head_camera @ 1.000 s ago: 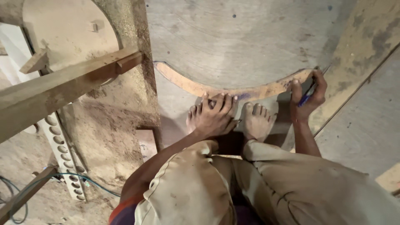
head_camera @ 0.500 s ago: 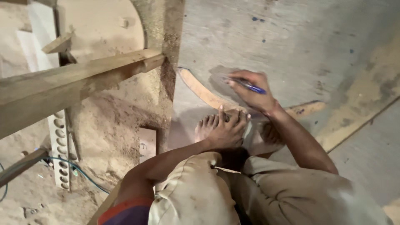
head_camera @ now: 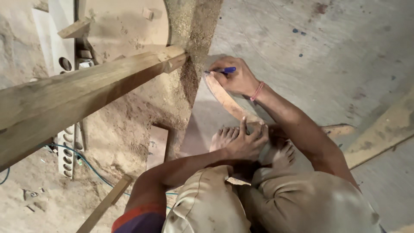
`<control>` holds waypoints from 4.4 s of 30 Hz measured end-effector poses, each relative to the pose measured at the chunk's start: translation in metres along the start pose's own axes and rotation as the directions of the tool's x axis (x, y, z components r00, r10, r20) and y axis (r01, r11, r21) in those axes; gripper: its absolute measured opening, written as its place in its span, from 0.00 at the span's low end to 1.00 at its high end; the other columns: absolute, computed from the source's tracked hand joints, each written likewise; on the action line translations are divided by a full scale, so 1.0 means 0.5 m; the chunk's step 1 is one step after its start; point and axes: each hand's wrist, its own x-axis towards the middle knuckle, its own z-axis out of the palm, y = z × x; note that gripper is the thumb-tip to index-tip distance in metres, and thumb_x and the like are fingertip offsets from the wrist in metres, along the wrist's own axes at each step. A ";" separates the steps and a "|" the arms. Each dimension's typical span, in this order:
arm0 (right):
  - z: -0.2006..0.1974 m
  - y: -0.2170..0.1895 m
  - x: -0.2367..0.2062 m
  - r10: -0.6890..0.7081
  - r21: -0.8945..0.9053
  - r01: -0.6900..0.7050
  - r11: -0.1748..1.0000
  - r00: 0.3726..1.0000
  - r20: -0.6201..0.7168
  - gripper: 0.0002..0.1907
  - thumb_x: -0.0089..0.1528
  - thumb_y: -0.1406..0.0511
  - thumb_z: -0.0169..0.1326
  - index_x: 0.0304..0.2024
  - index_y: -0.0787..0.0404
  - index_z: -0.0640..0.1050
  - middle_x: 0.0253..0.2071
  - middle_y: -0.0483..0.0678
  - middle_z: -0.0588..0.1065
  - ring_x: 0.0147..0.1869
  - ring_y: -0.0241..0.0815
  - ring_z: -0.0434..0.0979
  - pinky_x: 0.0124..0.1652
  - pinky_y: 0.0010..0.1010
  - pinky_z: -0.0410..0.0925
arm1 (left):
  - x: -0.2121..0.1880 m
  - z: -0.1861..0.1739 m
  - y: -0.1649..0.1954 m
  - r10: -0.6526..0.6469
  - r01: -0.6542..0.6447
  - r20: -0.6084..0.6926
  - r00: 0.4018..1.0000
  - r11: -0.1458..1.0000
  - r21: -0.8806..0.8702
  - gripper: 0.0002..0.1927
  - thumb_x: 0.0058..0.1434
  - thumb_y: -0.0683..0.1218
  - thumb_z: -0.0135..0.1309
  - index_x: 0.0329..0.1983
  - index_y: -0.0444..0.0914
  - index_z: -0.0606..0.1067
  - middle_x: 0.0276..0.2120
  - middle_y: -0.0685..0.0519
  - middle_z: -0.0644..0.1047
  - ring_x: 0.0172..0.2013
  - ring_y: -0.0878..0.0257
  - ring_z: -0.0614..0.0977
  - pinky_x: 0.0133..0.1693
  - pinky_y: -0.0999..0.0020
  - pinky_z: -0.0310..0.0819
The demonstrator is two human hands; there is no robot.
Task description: The person kneels on the floor of a workshop and holds a curved wooden template against a large board, tracing along its edge with a pen. They reposition and flip the template and trace successive sections of the curved outline onto the board.
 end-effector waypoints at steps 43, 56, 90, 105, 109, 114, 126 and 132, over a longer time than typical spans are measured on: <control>-0.596 -0.094 -0.666 0.671 -0.257 -0.663 0.703 0.738 -0.072 0.11 0.62 0.63 0.60 0.45 0.61 0.83 0.31 0.51 0.82 0.32 0.42 0.79 0.35 0.36 0.72 | 0.066 0.020 0.089 -0.084 0.088 0.095 0.992 0.995 -0.042 0.45 0.59 0.66 0.51 0.72 0.34 0.62 0.65 0.40 0.65 0.65 0.42 0.66 0.59 0.15 0.51; -0.498 -0.073 -0.788 0.044 -0.440 -0.177 0.881 0.954 -0.295 0.09 0.73 0.66 0.53 0.51 0.63 0.81 0.36 0.47 0.81 0.28 0.34 0.76 0.24 0.25 0.68 | 0.094 -0.034 0.070 -0.030 0.035 0.197 0.980 0.999 -0.025 0.46 0.55 0.65 0.53 0.71 0.35 0.63 0.64 0.40 0.65 0.63 0.45 0.67 0.55 0.23 0.61; 0.202 -0.136 -0.205 -0.014 -0.709 0.099 0.698 0.992 0.125 0.20 0.66 0.58 0.52 0.50 0.69 0.74 0.37 0.58 0.78 0.36 0.48 0.80 0.33 0.39 0.73 | 0.229 0.021 -0.110 0.434 -0.424 0.443 0.784 0.897 -0.127 0.10 0.64 0.51 0.50 0.42 0.58 0.81 0.34 0.57 0.83 0.34 0.55 0.84 0.30 0.55 0.76; 0.287 -0.136 -0.073 -0.011 -0.833 -0.019 0.553 1.000 -0.030 0.14 0.64 0.65 0.52 0.47 0.70 0.74 0.33 0.56 0.78 0.33 0.46 0.81 0.29 0.33 0.72 | 0.219 0.067 -0.105 0.407 -0.454 0.431 0.805 0.891 0.007 0.05 0.59 0.48 0.58 0.34 0.47 0.84 0.33 0.56 0.84 0.35 0.57 0.85 0.32 0.57 0.78; 0.263 -0.170 -0.163 0.032 -0.690 0.075 0.719 0.989 0.141 0.16 0.63 0.64 0.52 0.50 0.68 0.74 0.33 0.55 0.78 0.35 0.49 0.80 0.31 0.37 0.72 | 0.215 0.038 -0.108 0.361 -0.356 0.422 0.831 0.930 -0.095 0.05 0.61 0.50 0.57 0.34 0.51 0.83 0.34 0.57 0.84 0.35 0.57 0.85 0.33 0.56 0.79; 0.201 -0.169 -0.339 0.105 -0.677 -0.052 0.734 0.994 0.037 0.20 0.61 0.64 0.52 0.54 0.65 0.74 0.34 0.54 0.78 0.38 0.52 0.80 0.35 0.42 0.72 | 0.218 0.026 -0.117 0.401 -0.426 0.483 0.778 0.903 -0.063 0.06 0.62 0.51 0.56 0.37 0.50 0.82 0.34 0.56 0.83 0.34 0.57 0.85 0.32 0.56 0.78; -0.179 -0.175 -0.778 0.442 -0.254 -0.683 0.684 0.667 -0.600 0.09 0.70 0.69 0.53 0.51 0.66 0.75 0.32 0.54 0.79 0.35 0.45 0.82 0.37 0.34 0.74 | 0.249 -0.048 -0.104 0.391 -0.365 0.546 0.741 0.917 -0.160 0.17 0.72 0.59 0.39 0.57 0.63 0.77 0.37 0.59 0.82 0.38 0.56 0.85 0.34 0.56 0.79; -0.285 -0.132 -0.833 0.528 0.227 -0.522 0.822 0.550 -0.646 0.10 0.72 0.69 0.49 0.50 0.73 0.75 0.38 0.57 0.80 0.40 0.39 0.82 0.40 0.30 0.76 | 0.254 -0.072 -0.085 0.358 -0.391 0.612 0.706 0.916 -0.085 0.19 0.74 0.57 0.36 0.64 0.67 0.70 0.41 0.59 0.81 0.40 0.58 0.86 0.35 0.59 0.81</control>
